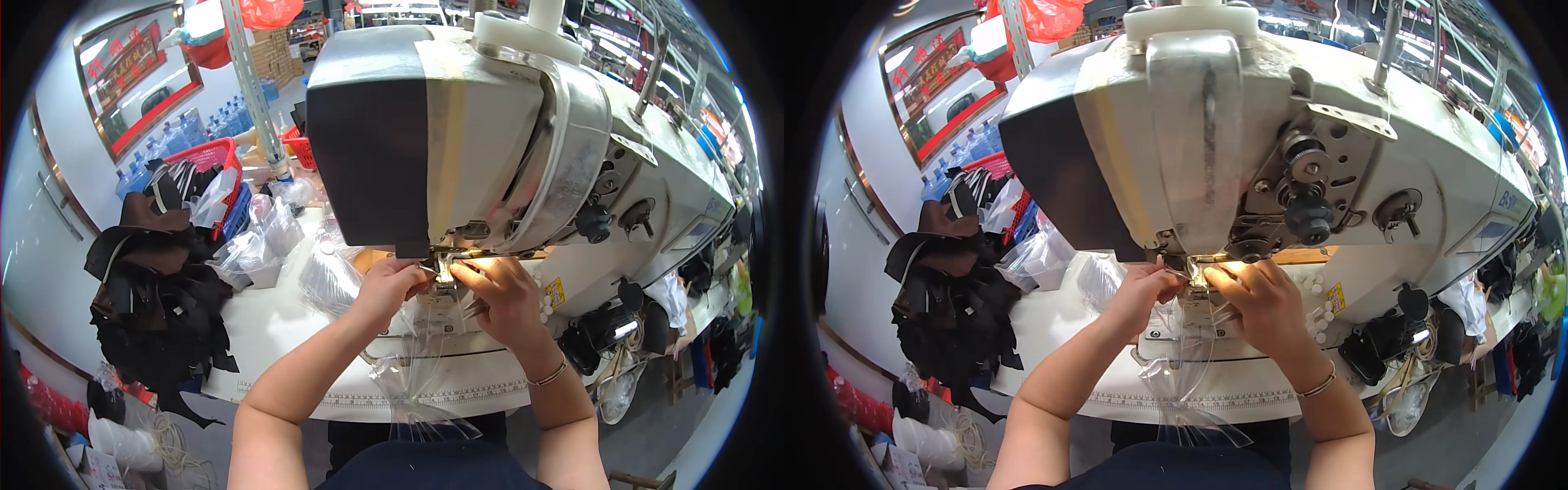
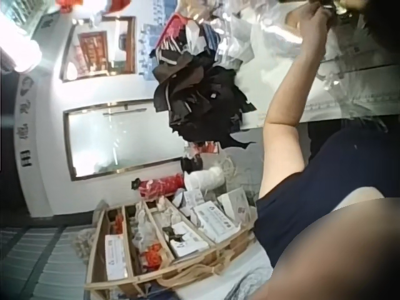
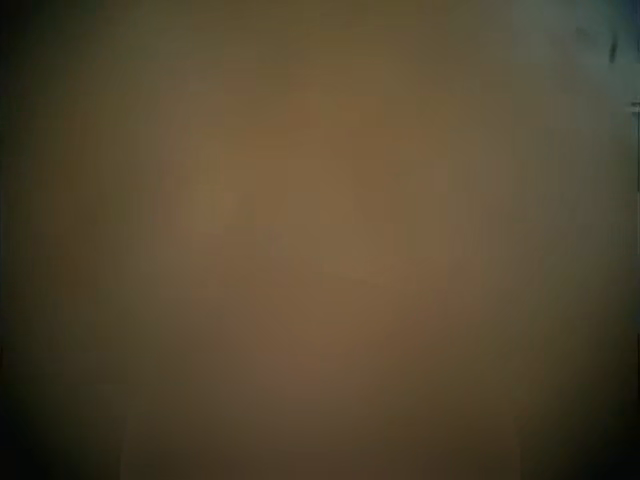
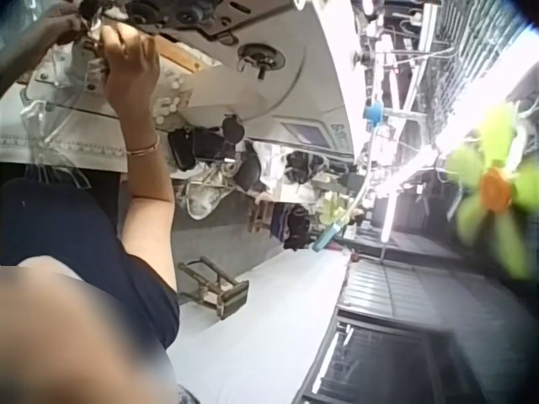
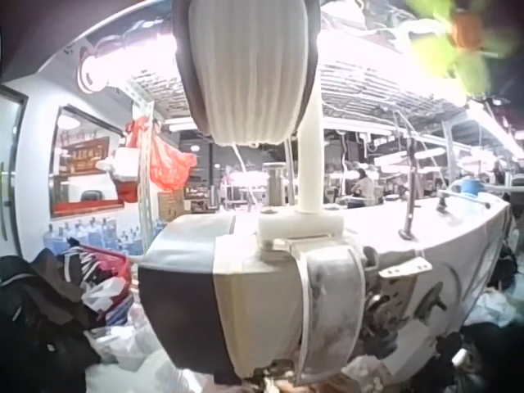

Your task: Stitching small white circular components onto a transparent plastic shoe part using an industrial sewing machine.

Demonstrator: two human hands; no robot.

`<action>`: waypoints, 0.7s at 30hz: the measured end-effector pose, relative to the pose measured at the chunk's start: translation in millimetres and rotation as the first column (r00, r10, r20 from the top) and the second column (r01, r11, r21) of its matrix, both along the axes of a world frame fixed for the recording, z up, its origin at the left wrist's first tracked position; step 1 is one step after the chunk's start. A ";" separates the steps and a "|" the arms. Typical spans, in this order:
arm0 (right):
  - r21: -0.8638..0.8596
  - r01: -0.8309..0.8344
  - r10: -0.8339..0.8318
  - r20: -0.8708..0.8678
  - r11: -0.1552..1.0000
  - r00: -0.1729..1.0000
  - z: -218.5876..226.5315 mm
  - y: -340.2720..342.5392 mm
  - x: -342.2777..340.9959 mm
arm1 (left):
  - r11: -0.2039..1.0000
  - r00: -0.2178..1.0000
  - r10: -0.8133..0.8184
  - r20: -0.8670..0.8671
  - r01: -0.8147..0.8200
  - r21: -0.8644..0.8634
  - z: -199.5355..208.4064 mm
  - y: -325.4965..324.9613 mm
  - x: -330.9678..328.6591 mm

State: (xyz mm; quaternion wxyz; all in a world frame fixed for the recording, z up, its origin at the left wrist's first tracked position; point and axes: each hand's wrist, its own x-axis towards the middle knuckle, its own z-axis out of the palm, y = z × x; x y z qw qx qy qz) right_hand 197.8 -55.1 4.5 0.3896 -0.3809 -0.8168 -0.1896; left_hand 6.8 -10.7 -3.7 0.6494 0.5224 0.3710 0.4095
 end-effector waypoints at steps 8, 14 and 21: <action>0.231 -0.072 0.051 0.096 0.970 0.994 -20.1 -11.1 6.8 | 0.999 0.999 0.029 -0.040 -0.027 0.030 -5.4 -17.4 5.3; 0.200 -0.117 0.107 0.062 0.973 0.992 -4.2 -8.6 22.1 | 0.990 0.969 -0.138 -0.205 0.139 -0.010 10.4 -24.6 -7.2; 0.192 -0.128 0.119 0.057 0.973 0.991 -4.5 -3.1 23.8 | 0.807 0.906 0.397 -0.147 -0.268 0.526 12.0 -9.6 -24.4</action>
